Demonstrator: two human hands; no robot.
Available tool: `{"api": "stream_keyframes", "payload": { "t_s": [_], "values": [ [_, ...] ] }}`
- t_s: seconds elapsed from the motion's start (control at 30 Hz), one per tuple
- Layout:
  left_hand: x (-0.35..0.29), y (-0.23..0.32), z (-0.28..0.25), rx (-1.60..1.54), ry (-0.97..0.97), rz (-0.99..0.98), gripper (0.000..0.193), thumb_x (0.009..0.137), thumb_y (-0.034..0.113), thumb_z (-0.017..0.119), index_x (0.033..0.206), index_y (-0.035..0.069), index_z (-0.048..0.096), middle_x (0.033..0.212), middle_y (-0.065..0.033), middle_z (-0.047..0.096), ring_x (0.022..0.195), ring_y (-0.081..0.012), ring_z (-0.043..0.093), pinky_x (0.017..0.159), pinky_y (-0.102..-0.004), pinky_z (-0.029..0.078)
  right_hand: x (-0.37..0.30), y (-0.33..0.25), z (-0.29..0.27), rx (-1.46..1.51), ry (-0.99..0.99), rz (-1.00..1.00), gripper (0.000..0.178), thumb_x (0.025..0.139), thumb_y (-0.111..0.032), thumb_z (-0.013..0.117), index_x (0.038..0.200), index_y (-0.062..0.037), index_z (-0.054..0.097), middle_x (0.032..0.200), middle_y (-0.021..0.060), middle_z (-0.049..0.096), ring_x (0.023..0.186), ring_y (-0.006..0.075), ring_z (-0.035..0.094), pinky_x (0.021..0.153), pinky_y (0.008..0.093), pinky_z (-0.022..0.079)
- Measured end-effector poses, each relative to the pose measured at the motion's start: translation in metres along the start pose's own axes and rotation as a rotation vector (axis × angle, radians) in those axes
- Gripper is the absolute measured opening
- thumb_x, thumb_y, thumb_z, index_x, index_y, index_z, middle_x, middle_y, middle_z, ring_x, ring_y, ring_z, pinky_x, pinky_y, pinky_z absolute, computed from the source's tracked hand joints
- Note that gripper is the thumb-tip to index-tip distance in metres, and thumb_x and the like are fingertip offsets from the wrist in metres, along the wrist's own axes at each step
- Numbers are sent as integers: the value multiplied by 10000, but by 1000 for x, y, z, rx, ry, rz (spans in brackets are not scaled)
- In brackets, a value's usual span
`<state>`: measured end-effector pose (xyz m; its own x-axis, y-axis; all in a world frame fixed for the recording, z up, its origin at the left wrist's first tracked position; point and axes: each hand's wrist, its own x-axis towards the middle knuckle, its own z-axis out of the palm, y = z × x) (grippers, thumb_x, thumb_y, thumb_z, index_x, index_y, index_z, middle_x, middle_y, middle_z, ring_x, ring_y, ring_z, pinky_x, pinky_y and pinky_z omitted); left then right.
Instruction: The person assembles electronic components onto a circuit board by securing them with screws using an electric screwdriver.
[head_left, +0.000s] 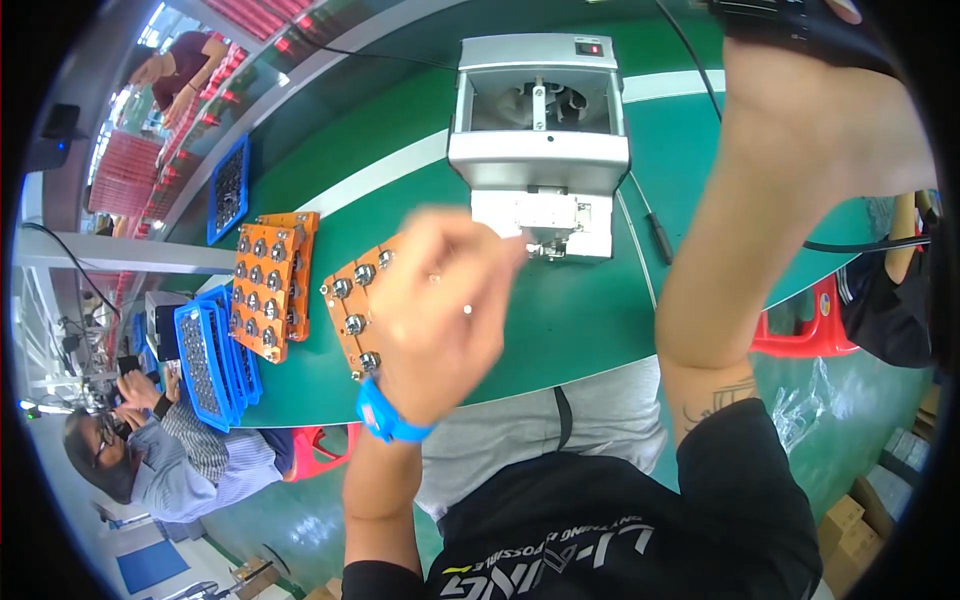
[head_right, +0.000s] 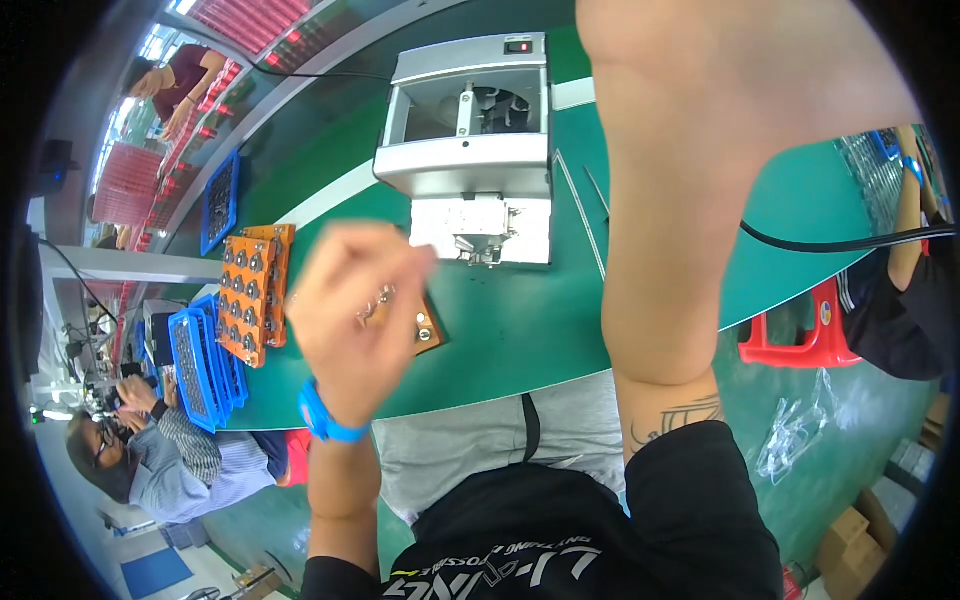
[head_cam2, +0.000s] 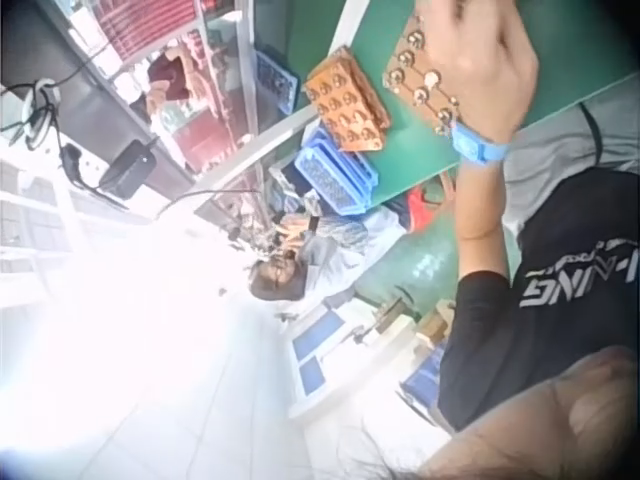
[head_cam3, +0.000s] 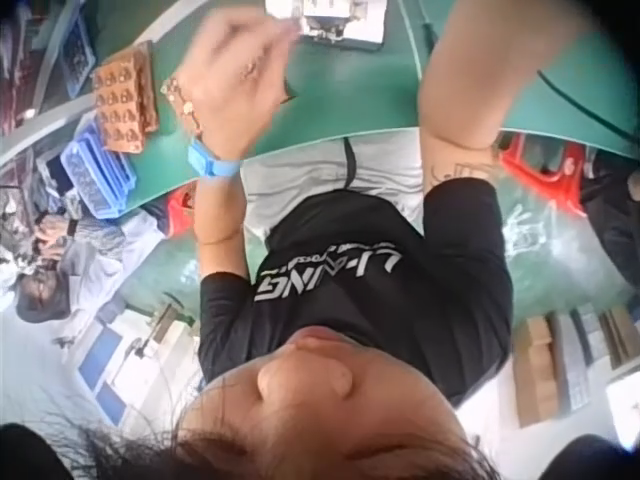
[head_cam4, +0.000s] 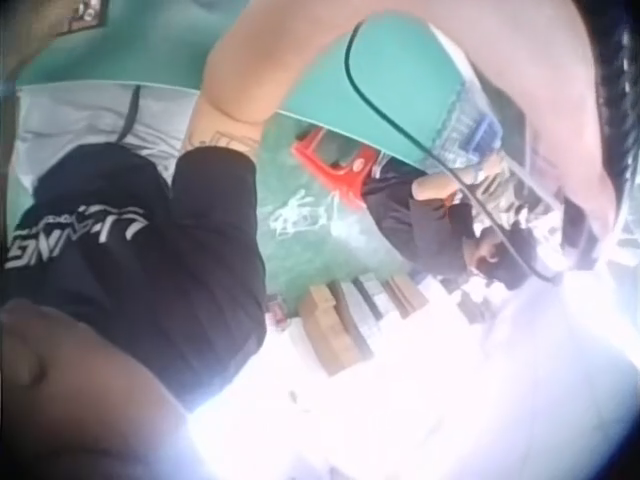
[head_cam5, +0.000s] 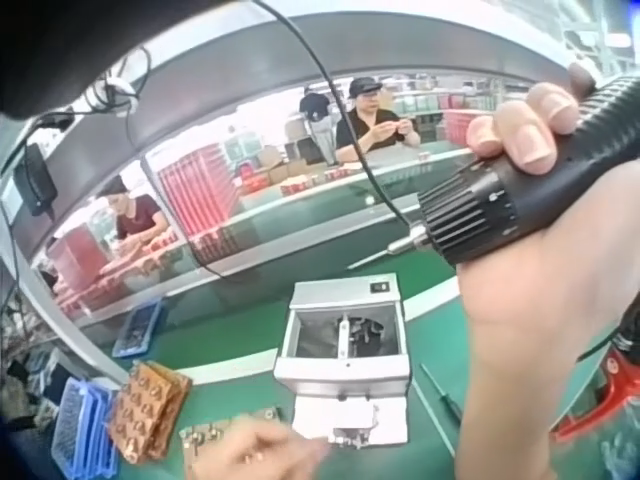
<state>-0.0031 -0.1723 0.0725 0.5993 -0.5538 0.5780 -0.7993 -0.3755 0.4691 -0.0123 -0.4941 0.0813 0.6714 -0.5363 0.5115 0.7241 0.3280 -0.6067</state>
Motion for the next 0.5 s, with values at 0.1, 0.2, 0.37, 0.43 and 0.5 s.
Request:
{"api": "stream_keyframes", "payload": {
  "t_s": [0.1,0.2,0.37,0.43,0.5],
  "values": [
    [-53,4,17,-185,-241,-172,169,765,-56,749,925,-8,729,838,-85,637,665,-190,621,585,-290,495,-7,6,20,-7,-2,3,939,799,-898,275,1262,-102,456,660,59,479,501,186,457,575,369,427],
    [-78,7,40,-181,-295,-328,177,768,-35,759,942,-19,726,838,-89,627,649,-207,613,581,-314,496,-10,1,14,-13,-4,23,946,796,-901,275,1271,-103,453,658,59,480,498,186,458,573,368,428],
    [-89,1,52,-211,-245,-403,166,782,-54,716,946,-37,693,861,-126,565,682,-293,598,600,-389,485,-13,10,18,-22,-32,52,959,790,-907,275,1286,-104,448,655,59,482,495,186,460,568,368,429],
    [-89,2,55,-182,-257,-348,169,781,-64,703,945,-35,675,861,-130,557,710,-304,591,610,-400,478,-6,6,25,-25,-53,45,964,788,-909,275,1292,-105,446,654,59,483,494,186,461,566,368,429],
    [-88,3,57,-151,-268,-295,173,779,-74,690,943,-33,656,861,-133,548,737,-314,584,620,-412,471,0,-9,29,-28,-76,41,969,786,-911,275,1298,-106,445,653,59,483,492,186,462,565,367,429]
  ]
}}
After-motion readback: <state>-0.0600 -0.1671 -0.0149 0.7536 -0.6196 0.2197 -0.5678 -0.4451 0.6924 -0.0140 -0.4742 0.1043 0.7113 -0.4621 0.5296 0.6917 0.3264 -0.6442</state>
